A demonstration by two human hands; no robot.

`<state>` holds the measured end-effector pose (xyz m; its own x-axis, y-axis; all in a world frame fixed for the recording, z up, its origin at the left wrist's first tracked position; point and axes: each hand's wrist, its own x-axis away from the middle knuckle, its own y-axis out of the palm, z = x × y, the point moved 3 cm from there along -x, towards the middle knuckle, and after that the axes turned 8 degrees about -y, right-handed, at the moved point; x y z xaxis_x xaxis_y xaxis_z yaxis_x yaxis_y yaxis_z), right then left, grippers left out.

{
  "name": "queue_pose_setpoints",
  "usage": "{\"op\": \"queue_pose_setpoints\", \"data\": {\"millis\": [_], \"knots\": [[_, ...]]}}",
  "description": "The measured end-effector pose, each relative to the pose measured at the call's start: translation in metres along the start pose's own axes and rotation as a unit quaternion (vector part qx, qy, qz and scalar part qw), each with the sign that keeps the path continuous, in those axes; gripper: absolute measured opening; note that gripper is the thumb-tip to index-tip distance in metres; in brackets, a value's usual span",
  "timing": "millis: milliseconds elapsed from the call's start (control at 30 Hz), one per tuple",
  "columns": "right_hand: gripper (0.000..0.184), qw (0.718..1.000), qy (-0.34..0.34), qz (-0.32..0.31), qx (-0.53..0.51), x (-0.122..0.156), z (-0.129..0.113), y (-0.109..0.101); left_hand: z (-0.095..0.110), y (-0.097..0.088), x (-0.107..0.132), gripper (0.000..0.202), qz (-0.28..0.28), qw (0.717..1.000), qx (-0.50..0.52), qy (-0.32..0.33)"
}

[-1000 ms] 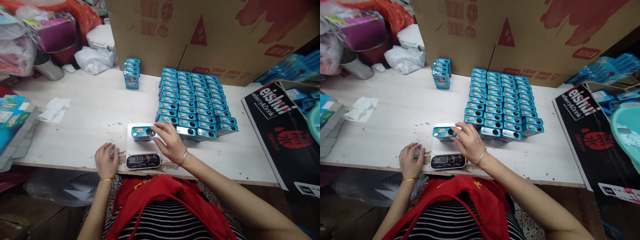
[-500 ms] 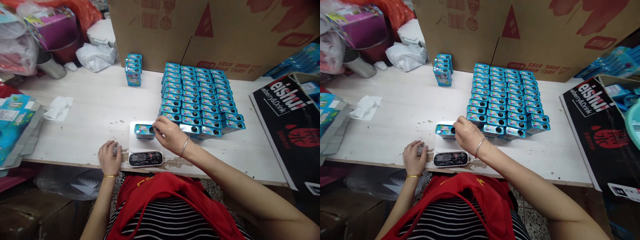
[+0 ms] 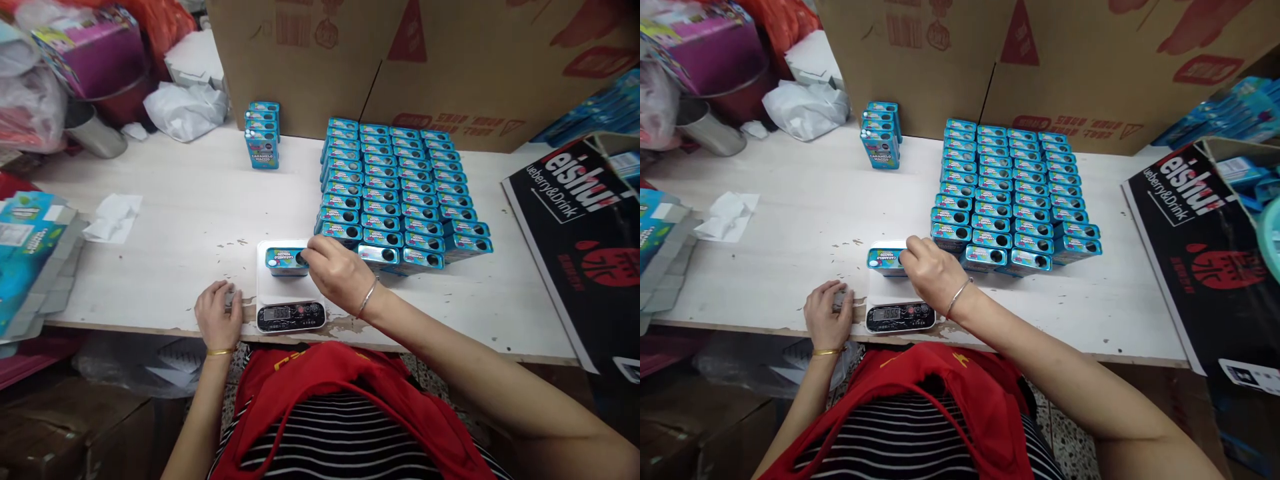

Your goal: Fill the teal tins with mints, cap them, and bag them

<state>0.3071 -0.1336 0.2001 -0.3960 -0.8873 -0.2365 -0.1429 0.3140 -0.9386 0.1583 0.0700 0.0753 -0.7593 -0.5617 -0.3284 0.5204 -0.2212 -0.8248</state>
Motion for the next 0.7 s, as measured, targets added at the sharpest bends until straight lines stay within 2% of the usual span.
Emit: {"op": "queue_pose_setpoints", "data": {"millis": [300, 700], "knots": [[0.03, 0.999, 0.021, -0.045, 0.015, -0.0084, -0.0008, -0.0053, 0.0003, -0.0001, -0.0008, 0.023, -0.001, 1.0, 0.001, 0.005], [0.026, 0.999, 0.015, 0.002, -0.039, -0.0065, 0.0038, -0.004, -0.0002, 0.0002, -0.0005, 0.023, 0.003, 1.0, -0.001, 0.006]]}}
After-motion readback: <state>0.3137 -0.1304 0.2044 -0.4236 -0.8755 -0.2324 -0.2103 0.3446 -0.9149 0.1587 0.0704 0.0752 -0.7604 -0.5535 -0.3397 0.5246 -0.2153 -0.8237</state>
